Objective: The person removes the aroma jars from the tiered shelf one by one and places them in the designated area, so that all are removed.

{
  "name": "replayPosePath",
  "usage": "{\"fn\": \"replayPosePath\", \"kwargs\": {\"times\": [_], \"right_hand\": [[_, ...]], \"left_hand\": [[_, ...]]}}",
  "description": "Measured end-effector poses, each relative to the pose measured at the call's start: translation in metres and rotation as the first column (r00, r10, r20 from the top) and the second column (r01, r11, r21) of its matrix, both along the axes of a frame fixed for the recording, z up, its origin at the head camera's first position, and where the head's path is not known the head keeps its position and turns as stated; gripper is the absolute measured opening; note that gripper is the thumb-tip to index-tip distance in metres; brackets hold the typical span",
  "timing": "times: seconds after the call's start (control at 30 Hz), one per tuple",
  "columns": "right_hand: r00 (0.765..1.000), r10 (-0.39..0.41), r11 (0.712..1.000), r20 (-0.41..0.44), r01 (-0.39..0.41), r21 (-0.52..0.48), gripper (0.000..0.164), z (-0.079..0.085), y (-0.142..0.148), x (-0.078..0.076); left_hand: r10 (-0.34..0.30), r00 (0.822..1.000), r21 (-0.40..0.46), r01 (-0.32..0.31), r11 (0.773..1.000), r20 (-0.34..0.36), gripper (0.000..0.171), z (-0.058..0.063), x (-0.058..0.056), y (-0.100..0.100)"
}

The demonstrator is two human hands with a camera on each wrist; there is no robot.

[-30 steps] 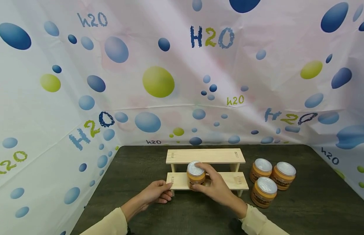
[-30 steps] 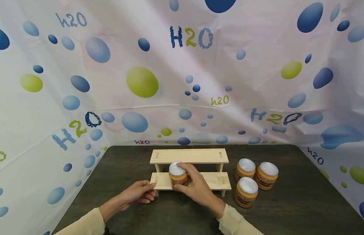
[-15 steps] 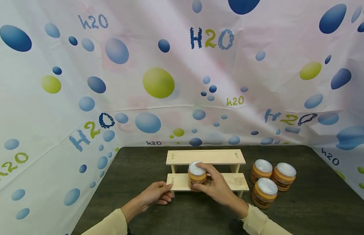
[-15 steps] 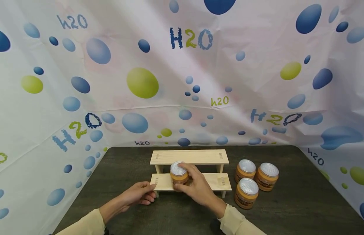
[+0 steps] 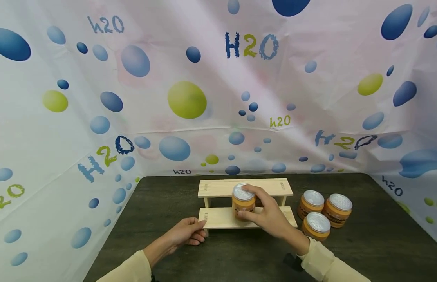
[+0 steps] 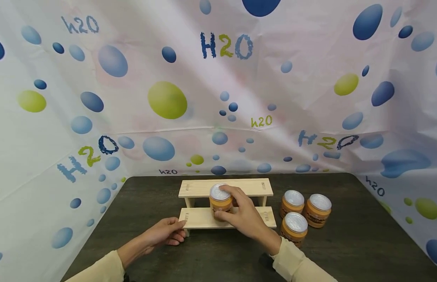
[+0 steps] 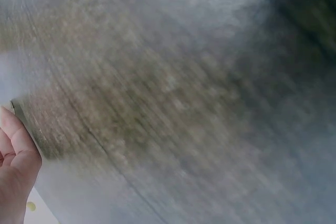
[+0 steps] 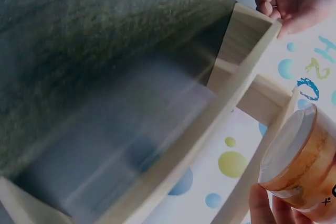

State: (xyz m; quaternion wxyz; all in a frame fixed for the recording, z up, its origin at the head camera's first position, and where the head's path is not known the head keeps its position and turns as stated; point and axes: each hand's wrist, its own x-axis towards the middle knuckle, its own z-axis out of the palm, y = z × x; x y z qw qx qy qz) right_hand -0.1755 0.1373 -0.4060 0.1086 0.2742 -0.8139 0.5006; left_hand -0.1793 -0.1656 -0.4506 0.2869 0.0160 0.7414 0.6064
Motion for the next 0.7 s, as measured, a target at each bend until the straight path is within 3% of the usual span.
{"fn": "replayPosePath", "kwargs": {"times": [0.7], "right_hand": [[0.999,-0.027,0.999,-0.03,0.026,-0.032,0.068,0.032,0.007,0.002]], "left_hand": [[0.0,1.0,-0.001,0.0,1.0,-0.001,0.034,0.0,0.001,-0.003]]}}
